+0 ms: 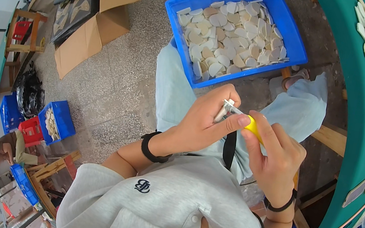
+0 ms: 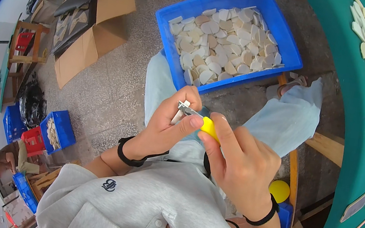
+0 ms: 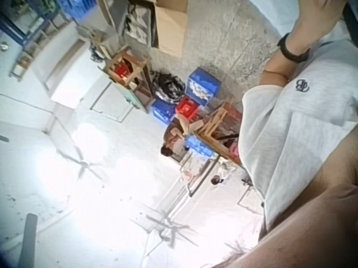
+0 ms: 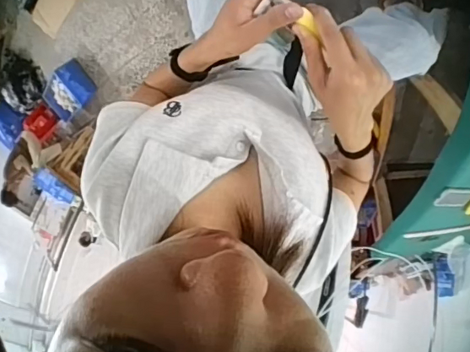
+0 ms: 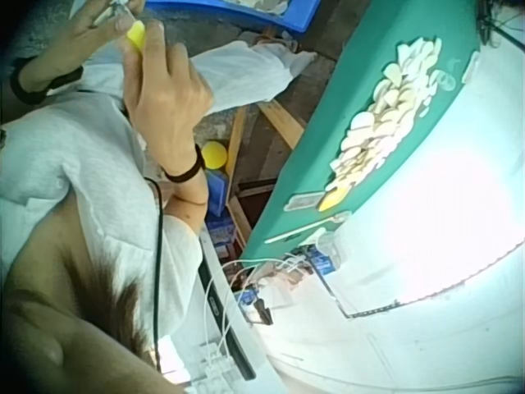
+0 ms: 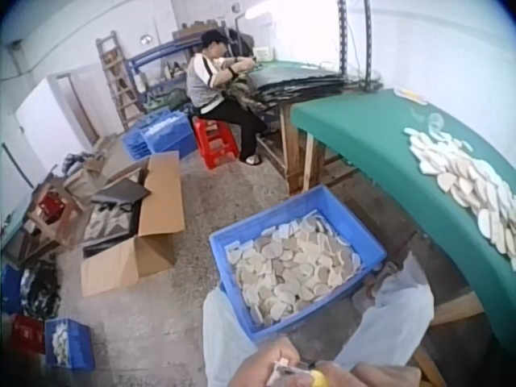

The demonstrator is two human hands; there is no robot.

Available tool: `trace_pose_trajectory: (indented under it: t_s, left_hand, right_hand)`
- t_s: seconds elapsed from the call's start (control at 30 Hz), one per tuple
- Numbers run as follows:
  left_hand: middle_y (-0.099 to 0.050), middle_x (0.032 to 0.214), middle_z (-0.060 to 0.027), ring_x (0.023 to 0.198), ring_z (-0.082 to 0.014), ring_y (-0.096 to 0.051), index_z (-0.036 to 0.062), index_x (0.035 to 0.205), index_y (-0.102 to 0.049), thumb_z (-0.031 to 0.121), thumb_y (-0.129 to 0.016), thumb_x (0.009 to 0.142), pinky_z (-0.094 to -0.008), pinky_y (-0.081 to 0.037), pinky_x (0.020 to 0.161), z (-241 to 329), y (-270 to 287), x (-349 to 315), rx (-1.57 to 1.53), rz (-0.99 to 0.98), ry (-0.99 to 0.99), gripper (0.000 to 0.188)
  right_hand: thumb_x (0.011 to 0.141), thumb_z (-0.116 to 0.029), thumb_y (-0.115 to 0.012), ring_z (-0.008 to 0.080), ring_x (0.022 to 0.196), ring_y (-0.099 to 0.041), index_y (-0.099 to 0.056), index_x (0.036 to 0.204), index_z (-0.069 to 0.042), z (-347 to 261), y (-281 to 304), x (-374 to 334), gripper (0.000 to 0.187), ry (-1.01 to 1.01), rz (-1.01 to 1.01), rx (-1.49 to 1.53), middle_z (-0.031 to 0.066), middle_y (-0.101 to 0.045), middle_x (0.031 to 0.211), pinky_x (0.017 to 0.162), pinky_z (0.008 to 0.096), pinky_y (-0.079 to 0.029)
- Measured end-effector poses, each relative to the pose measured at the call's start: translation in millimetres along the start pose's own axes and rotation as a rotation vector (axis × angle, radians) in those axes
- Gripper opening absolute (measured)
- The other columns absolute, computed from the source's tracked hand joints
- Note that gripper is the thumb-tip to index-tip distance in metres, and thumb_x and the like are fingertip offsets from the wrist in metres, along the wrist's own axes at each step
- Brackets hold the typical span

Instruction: Scraping and trimming small white components using a utility knife at a workshop bench.

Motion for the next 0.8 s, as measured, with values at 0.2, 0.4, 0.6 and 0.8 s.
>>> trace_pose_trajectory:
  t_s: [0.2,0.4,0.6,0.8]
  left_hand:
    - [-0.036,0.072,0.0038,0.067,-0.0059,-0.035,0.0083,0.088,-0.047,0.032,-0.068,0.084,-0.0227,-0.030,0.057,0,-4,0,-0.173,-0.036,0.099,0.031]
    - [-0.036,0.076,0.0046,0.069,-0.0037,-0.033,0.0101,0.088,-0.045,0.029,-0.069,0.082,-0.0218,-0.029,0.058,-1,-3,2,-0.202,-0.049,0.035,0.032]
    - [-0.038,0.077,0.0023,0.070,-0.0077,-0.034,0.0080,0.086,-0.045,0.029,-0.068,0.083,-0.0228,-0.031,0.059,6,-2,4,-0.107,-0.020,-0.067,0.032]
    - [-0.040,0.074,-0.0017,0.068,-0.0108,-0.036,0.0052,0.084,-0.045,0.033,-0.066,0.085,-0.0253,-0.032,0.058,9,2,4,0.005,0.004,-0.099,0.034]
  right_hand:
    - [0.075,-0.020,-0.073,0.0146,0.043,-0.047,-0.066,0.102,-0.009,11,1,0,0.030,-0.087,0.088,0.063,0.0013,-0.049,0.059,0.040,0.0277,-0.035]
    - [0.074,-0.020,-0.074,0.0148,0.043,-0.048,-0.066,0.100,-0.008,5,1,0,0.030,-0.036,0.021,0.106,0.0018,-0.050,0.059,0.040,0.0275,-0.034]
    - [0.074,-0.022,-0.074,0.0148,0.042,-0.047,-0.066,0.099,-0.009,2,0,1,0.030,-0.029,-0.026,0.093,0.0013,-0.050,0.059,0.039,0.0273,-0.034]
    - [0.073,-0.022,-0.075,0.0142,0.041,-0.046,-0.066,0.099,-0.008,1,1,0,0.031,-0.006,-0.015,0.049,0.0005,-0.047,0.057,0.039,0.0271,-0.033]
Point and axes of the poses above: each hand's wrist, its own x-axis towards the middle knuckle, its own y-axis out of the back of the hand, z = x × y, the point moved 8 cm from there along x, towards the middle knuckle
